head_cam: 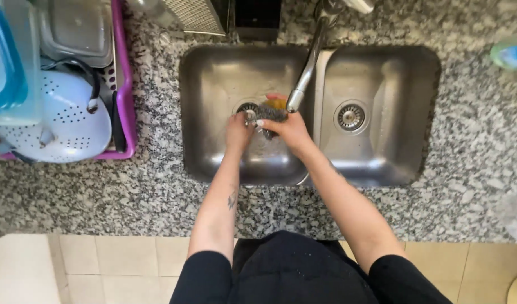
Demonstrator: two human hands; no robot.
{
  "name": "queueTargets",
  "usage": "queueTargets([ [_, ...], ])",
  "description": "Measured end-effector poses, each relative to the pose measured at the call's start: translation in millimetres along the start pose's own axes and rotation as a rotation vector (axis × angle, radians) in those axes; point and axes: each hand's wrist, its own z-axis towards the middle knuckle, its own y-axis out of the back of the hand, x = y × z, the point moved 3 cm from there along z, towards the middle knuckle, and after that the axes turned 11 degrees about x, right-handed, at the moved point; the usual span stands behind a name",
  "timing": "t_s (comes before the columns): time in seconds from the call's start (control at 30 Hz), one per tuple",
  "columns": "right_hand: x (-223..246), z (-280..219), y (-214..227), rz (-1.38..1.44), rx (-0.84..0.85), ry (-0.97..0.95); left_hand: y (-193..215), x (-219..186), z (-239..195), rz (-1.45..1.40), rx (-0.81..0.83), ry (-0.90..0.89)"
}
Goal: The person washes a clear plastic container and a blue lid under running water in a double-basin sink, placing them into a purple dish rack. They then scrub a metal box grater with a yellow sponge under the tap and rinse it thoroughly.
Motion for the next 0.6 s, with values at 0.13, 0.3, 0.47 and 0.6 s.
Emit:
queueTargets([
  [0.13,21.3,8.8,-13.5,0.301,0.050,-0.008,-2.2,-14.0,11.7,0.356,0.041,0.003],
  [0.3,49.3,12.1,-24.4,0.196,-0.007,0.133,30.9,-63.5,-4.6,0.190,-0.026,-0.110],
  [0.47,15.4,36.4,-19.1,0.035,-0.316,0.007,43.3,-117.4,-48.9,-0.042,0.040,-0.130],
  [0.6,21.0,27.6,-6.7,-0.298,-0.472,0.006,31.3,-143.1,-57.3,-0.295,0.176,-0.133],
])
